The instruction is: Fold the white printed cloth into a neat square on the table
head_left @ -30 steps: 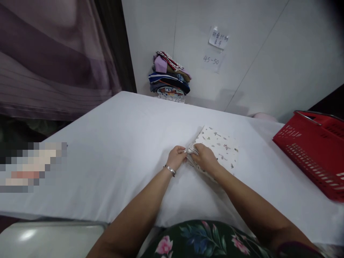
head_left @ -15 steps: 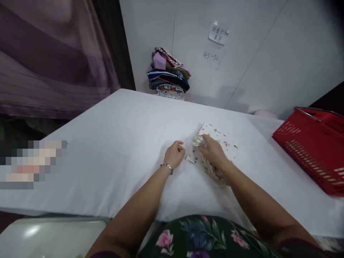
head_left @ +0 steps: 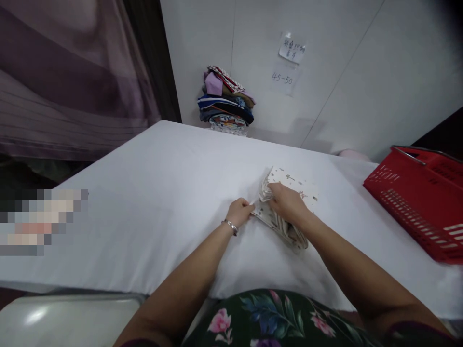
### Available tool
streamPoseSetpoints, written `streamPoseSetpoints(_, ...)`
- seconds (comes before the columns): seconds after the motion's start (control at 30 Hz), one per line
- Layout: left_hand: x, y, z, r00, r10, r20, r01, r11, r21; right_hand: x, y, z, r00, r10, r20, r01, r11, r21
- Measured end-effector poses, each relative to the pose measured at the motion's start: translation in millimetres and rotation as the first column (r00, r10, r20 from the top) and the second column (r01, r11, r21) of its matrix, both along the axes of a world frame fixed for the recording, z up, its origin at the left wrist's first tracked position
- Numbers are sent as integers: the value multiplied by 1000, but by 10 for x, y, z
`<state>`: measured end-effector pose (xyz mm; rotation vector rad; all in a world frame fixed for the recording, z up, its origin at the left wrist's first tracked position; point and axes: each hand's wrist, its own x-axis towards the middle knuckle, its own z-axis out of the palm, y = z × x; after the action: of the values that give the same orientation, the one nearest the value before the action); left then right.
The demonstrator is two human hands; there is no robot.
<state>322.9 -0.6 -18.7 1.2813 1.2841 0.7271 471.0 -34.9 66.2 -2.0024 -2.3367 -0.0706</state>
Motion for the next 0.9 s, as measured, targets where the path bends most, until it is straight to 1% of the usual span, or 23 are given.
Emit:
streamPoseSetpoints(0.07, 32, 5, -6, 967, 89, 240, -52, 986, -156, -90, -25, -65, 999, 44, 15, -43, 998, -45)
streamPoseSetpoints(0.13, 64, -11, -10, 914, 177, 365, -94, 968, -233, -163, -42, -157, 998, 64, -15, -65, 996, -53)
streamPoseSetpoints(0.2, 83, -35, 0, 877, 220, 428, -102, 954, -282, -199, -45, -239, 997, 50, -63, -52, 998, -22)
streamPoseSetpoints(0.3, 76, -62, 46, 823, 253, 509, -81, 939, -335, -199, -44, -309, 992, 23, -123, -21, 1000, 17)
streamPoseSetpoints(0.4, 46, -68, 90, 786, 274, 554, -83, 935, -345, -206, -67, -354, 986, -1, -169, 6, 1000, 27)
streamPoseSetpoints(0.47, 29, -65, 89, 806, 254, 535, -94, 947, -308, -231, -97, -394, 979, -6, -205, 12, 1000, 27)
streamPoseSetpoints(0.53, 21, -62, 58, 857, 205, 473, -106, 968, -228, -264, -129, -439, 972, 1, -234, 3, 1000, 16)
streamPoseSetpoints(0.63, 26, -50, -9, 935, 138, 327, -110, 989, -103, -295, -175, -492, 966, -2, -258, -3, 1000, -17)
streamPoseSetpoints(0.7, 33, -31, -38, 965, 115, 237, -101, 992, -69, -284, -222, -507, 960, 23, -280, -35, 999, -38)
streamPoseSetpoints(0.8, 40, 15, -26, 979, 112, 173, -102, 993, -65, -189, -369, -525, 964, 68, -259, -68, 998, 7)
streamPoseSetpoints(0.9, 45, 67, 55, 968, 139, 209, -107, 982, -158, 13, -639, -589, 986, 38, -161, -18, 992, 123)
